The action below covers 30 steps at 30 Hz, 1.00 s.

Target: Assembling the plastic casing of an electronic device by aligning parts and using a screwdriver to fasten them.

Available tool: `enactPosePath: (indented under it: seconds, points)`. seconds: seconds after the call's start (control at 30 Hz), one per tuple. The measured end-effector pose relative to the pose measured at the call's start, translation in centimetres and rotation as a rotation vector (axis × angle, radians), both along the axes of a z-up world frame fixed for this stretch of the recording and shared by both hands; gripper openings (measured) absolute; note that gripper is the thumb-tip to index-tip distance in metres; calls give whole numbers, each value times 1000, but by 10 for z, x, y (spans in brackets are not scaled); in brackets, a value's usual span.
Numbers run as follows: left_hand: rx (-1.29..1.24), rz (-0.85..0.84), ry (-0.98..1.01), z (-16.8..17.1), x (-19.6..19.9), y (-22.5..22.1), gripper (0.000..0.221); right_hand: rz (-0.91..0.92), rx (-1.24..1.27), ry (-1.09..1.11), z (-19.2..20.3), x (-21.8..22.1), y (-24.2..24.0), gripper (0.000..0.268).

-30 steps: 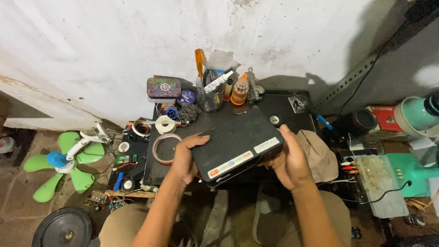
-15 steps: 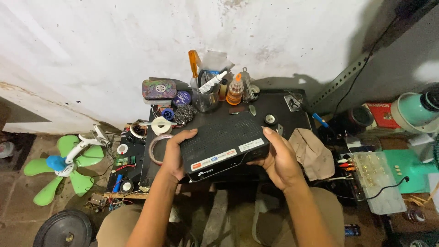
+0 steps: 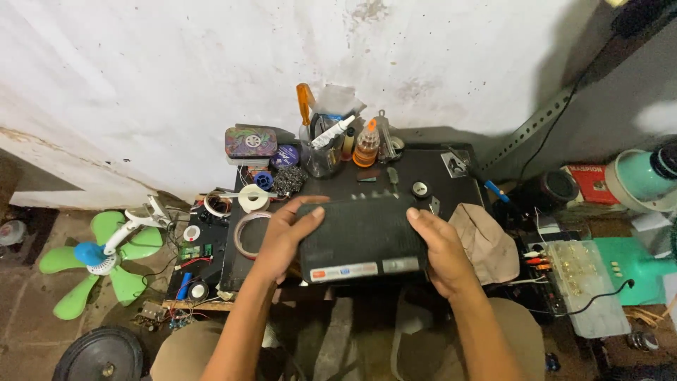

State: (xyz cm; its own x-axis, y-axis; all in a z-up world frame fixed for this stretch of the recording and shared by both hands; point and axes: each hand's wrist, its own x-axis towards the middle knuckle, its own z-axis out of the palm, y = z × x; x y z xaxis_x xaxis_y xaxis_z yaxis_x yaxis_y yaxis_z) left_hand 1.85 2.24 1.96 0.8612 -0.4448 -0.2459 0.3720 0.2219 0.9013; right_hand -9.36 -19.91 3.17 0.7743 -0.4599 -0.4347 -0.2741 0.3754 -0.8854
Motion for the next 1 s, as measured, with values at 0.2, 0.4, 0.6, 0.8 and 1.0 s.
enactPosePath:
  seconds: [0.2,0.4,0.6,0.8,1.0]
  points:
    - [56,-58,-313,-9,-10,0,49,19,-293,-231,-49,-7,-26,34]
    - [152,68,-403,-7,-19,1,50,48,-701,-387,-49,-16,-13,47]
    - [47,242,-578,-45,-17,1,43,20,-840,-521,-58,-17,-5,54]
    - [203,220,-625,-35,-24,1,57,92,-945,-502,-18,-22,14,69]
    - [280,90,-468,-6,-34,-4,65,-7,-1045,-514,-19,-25,10,60]
